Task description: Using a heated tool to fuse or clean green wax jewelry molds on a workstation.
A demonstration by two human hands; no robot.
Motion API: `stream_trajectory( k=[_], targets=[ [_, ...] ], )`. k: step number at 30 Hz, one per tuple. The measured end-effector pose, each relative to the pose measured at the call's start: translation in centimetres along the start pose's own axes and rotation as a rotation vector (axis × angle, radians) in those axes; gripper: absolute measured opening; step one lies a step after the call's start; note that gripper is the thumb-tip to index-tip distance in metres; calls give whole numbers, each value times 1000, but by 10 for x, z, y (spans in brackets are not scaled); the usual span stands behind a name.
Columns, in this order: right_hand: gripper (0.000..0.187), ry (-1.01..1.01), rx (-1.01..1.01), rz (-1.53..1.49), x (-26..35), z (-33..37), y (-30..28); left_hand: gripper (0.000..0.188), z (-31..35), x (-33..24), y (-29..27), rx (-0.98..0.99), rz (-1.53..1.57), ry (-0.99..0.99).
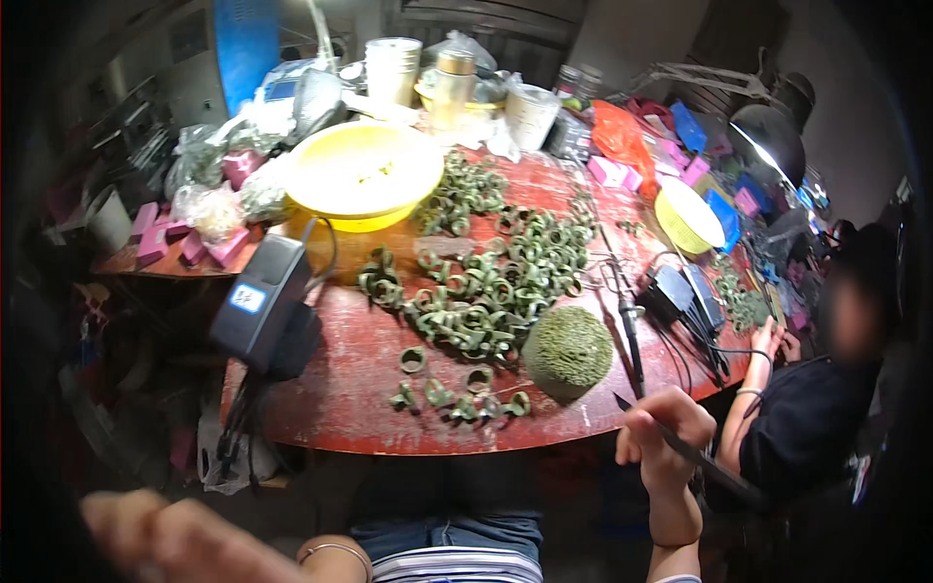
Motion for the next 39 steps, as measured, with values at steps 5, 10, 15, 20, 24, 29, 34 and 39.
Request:
stream_trajectory(
  k=[5,10,15,20,24,29,34,39],
  targets=[
    [24,56,-122,20,-33,-23,-25,16,37,51,-55,186,-818,-271],
    [30,54,-241,98,-77,-52,-51,28,43,71,-103,374,-1215,-503],
    [22,-191,-287,827,-117,-79,-57,39,47,70,-138,467,-1501,-547],
    [34,52,-249,718,-147,-86,-64,48,48,75,-152,535,-1614,-703],
    [36,116,-257,624,-153,-89,-70,49,44,82,-155,625,-1676,-699],
    [38,153,-292,554,-152,-74,-87,48,42,84,-157,651,-1725,-727],
    [39,169,-395,680,-147,-56,-99,41,42,83,-157,561,-1730,-737],
    [37,133,-514,705,-126,-28,-87,28,38,81,-163,536,-1649,-769]
  ],
)
Point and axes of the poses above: each hand's wrist, its own z-axis away from the middle knuckle, its own y-axis out of the palm, x = y × z, the point moved 4 cm from there along -z, towards the middle knuckle, and after that the axes turned 3 degrees about y, right-handed, at the moved point
